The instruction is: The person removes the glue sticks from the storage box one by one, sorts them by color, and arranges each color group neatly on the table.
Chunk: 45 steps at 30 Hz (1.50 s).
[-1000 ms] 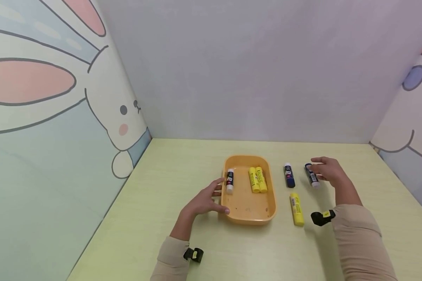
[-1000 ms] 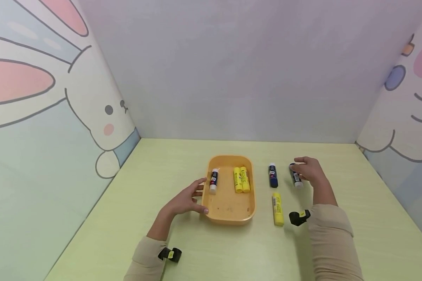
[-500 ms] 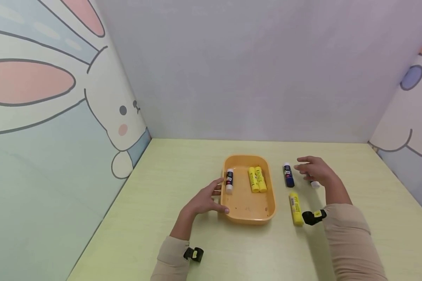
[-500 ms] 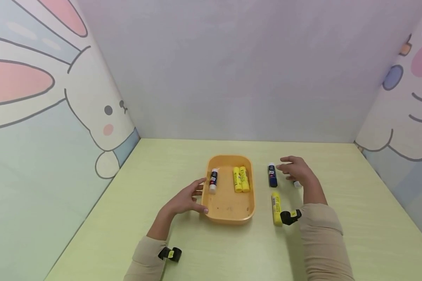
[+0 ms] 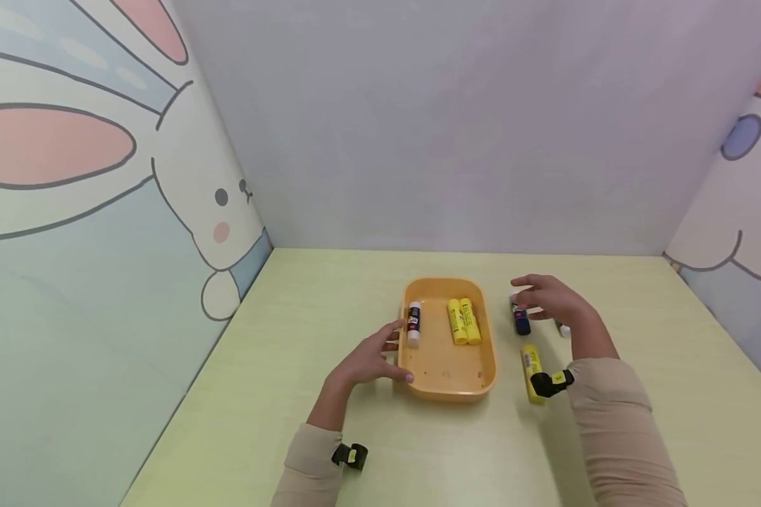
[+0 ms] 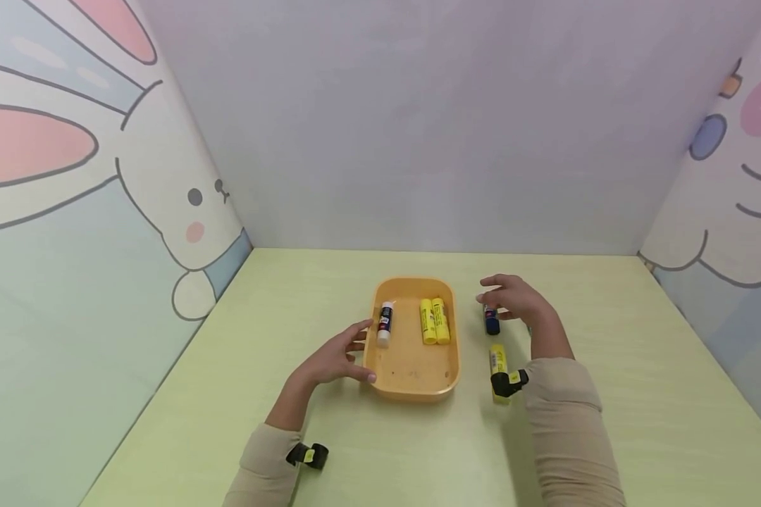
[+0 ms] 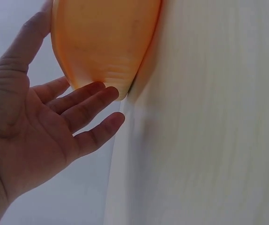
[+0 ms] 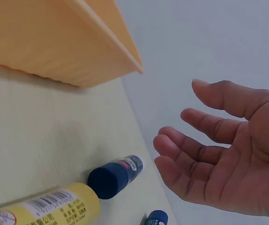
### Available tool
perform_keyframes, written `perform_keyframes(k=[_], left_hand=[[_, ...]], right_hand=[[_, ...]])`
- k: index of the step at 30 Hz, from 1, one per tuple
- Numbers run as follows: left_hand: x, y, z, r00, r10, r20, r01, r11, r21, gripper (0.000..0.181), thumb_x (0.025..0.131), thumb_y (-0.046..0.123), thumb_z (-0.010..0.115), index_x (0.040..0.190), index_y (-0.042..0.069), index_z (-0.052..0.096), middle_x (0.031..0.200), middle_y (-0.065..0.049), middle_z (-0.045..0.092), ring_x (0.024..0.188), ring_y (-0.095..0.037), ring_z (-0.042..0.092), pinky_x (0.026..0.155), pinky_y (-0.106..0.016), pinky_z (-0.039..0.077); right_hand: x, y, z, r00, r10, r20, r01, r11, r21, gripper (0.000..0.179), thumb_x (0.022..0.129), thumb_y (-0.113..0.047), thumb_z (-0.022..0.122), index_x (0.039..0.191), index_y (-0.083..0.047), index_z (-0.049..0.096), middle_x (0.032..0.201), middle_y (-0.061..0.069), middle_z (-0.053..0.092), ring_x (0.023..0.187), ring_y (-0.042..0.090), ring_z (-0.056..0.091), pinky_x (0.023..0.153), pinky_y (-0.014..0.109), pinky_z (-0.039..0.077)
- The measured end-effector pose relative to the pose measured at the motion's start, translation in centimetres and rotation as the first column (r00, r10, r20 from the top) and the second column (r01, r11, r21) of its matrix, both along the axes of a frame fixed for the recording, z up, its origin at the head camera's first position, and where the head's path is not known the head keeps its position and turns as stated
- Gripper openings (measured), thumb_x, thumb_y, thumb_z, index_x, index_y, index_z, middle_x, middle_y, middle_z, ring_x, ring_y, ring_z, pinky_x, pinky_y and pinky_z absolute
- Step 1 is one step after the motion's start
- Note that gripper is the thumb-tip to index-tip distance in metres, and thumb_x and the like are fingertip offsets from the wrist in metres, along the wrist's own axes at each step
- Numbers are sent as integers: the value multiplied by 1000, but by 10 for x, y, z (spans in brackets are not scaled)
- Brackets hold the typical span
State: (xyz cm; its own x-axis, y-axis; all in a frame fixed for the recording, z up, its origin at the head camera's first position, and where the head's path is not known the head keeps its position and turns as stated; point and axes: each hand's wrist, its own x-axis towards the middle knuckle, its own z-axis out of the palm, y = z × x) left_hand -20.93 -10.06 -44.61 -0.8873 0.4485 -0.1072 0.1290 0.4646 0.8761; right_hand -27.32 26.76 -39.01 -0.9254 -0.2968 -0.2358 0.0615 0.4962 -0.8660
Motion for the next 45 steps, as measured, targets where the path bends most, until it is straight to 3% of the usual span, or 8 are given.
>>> perform_keyframes(k=[15, 25, 32, 45], left_hand=[[-1, 0, 0, 1000, -4, -8, 4, 1000, -9, 95, 69, 24, 84, 146, 17, 29, 141, -3, 40, 121, -25, 45, 95, -44, 41], [-4, 0, -1, 1000, -1, -6, 1, 1000, -8, 94, 69, 25, 84, 146, 21, 30, 140, -1, 41, 122, -26, 44, 97, -46, 38], [-2, 0, 0, 1000, -7, -6, 7, 1000, -13, 95, 68, 25, 84, 146, 20, 30, 139, -1, 42, 122, -26, 44, 97, -45, 39], [-2, -1, 0, 1000, -10, -8, 10, 1000, -3, 94, 69, 24, 84, 146, 20, 30, 140, -1, 41, 122, -26, 44, 97, -44, 39]], right_hand=[[-8, -33, 17, 997, 80, -4, -80, 997, 13, 58, 92, -18, 59, 139, 4, 33, 119, 25, 49, 100, 36, 50, 83, 46, 49], [-12, -59, 20, 992, 126, 11, -126, 992, -20, 57, 92, -17, 59, 139, 4, 34, 127, 26, 47, 112, 39, 49, 89, 47, 46], [-15, -77, 20, 991, 128, 46, -129, 992, 0, 55, 90, -14, 60, 138, 3, 38, 123, 22, 49, 108, 38, 50, 89, 47, 46], [-22, -94, 7, 985, 153, 85, -154, 988, 9, 57, 89, -12, 60, 138, 3, 37, 135, 25, 38, 115, 36, 45, 94, 50, 41]])
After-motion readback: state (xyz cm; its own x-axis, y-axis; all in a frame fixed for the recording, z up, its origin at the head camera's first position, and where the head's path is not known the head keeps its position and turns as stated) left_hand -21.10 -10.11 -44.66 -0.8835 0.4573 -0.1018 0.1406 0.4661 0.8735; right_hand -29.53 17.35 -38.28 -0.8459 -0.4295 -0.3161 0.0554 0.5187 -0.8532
